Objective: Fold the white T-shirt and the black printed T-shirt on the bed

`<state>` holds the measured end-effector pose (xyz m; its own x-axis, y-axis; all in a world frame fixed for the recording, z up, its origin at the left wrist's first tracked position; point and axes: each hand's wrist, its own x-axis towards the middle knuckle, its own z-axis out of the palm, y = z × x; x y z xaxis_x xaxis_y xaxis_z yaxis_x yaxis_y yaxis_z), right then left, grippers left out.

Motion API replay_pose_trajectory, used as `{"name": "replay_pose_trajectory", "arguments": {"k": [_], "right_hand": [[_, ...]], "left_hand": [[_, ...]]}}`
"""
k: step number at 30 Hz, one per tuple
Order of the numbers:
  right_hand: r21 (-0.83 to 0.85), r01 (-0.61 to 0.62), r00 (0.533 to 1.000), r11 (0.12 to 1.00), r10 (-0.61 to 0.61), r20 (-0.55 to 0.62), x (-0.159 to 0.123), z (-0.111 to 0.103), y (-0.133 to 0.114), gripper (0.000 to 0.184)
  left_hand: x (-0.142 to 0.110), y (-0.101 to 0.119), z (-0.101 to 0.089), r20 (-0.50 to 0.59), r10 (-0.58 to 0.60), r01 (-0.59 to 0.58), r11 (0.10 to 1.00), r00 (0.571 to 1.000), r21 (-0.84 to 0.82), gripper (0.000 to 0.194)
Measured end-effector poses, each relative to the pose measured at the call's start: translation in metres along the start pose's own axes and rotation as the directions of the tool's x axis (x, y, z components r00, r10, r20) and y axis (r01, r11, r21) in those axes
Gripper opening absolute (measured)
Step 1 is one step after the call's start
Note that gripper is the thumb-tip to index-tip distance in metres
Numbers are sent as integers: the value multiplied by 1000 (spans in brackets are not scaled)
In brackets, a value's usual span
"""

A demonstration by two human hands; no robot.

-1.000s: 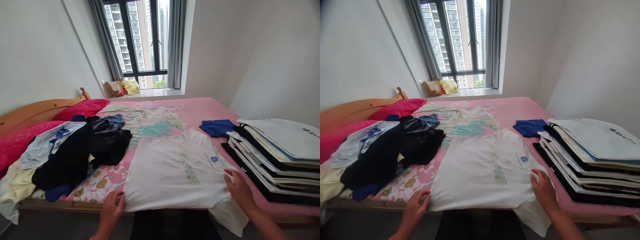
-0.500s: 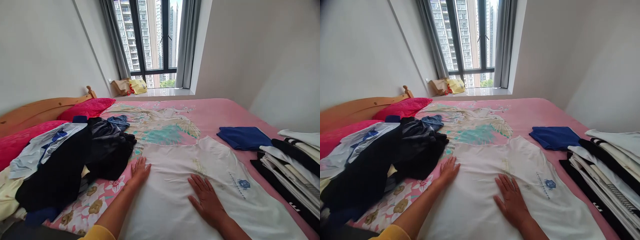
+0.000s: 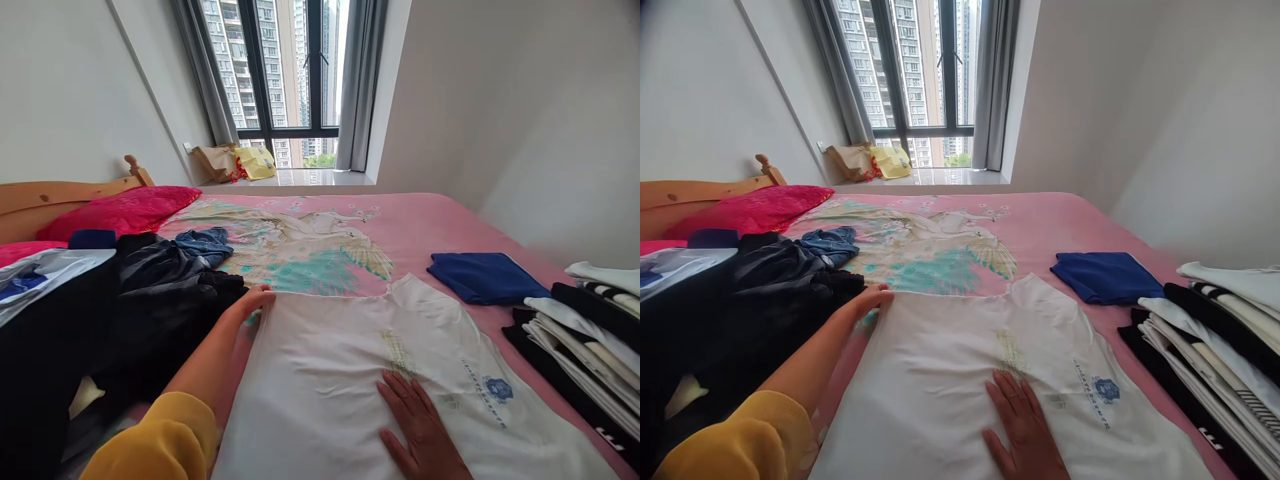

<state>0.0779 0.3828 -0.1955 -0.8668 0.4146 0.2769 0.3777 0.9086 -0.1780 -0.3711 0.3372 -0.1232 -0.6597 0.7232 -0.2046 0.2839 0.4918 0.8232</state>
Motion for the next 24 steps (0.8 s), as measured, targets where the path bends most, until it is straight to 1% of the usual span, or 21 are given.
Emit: {"name": "replay_pose_trajectory", "arguments": {"k": [2,4,6,8,10,12,15,17,18,19,20,21,22,23,24], "right_hand": [[-1,1,1000,1000,-1,22,0,-1,0,71],[9,9,997,1000,-10,70,3,-5,0,71],[47,35,989,998,-42,145,9,-11,2,69],[93,44,972,995,-64,226,23,-18,8,66],[112,1,958,994,-33,285,41,-22,20,62],[94,-80,950,992,48,308,60,-21,40,58],[19,-208,937,978,193,290,81,-18,85,57],[-65,-309,921,949,315,230,85,-20,123,54],[-104,-373,909,922,385,159,85,-24,143,51],[-126,-444,889,887,454,63,83,-29,163,48],[-119,-519,854,847,518,-41,81,-35,182,46],[-69,-596,801,800,586,-123,79,-42,199,45],[8,-663,737,748,656,-163,77,-50,215,45],[89,-714,679,695,718,-154,76,-57,228,45],[158,-747,636,645,764,-110,77,-62,239,44]], "left_hand": [[2,0,-6,9,10,-10,1000,1000,8,28],[3,-2,-4,-29,21,-19,999,999,43,30],[4,-8,4,-98,32,-23,995,995,101,29],[3,-19,16,-169,48,-21,987,984,158,29],[2,-32,26,-225,61,-16,980,972,197,34],[2,-44,32,-270,86,-17,969,959,246,38],[5,-54,35,-316,163,-50,940,935,336,38],[7,-54,36,-327,186,-51,924,927,380,38],[8,-53,35,-327,179,-37,917,928,397,38],[8,-50,35,-325,162,-15,911,932,413,39],[7,-48,35,-321,140,10,905,937,426,39],[7,-45,35,-316,120,32,900,941,435,39],[6,-42,35,-313,105,46,897,944,440,40],[6,-40,35,-312,95,56,896,945,441,40],[6,-39,34,-312,84,63,898,946,435,40]]}}
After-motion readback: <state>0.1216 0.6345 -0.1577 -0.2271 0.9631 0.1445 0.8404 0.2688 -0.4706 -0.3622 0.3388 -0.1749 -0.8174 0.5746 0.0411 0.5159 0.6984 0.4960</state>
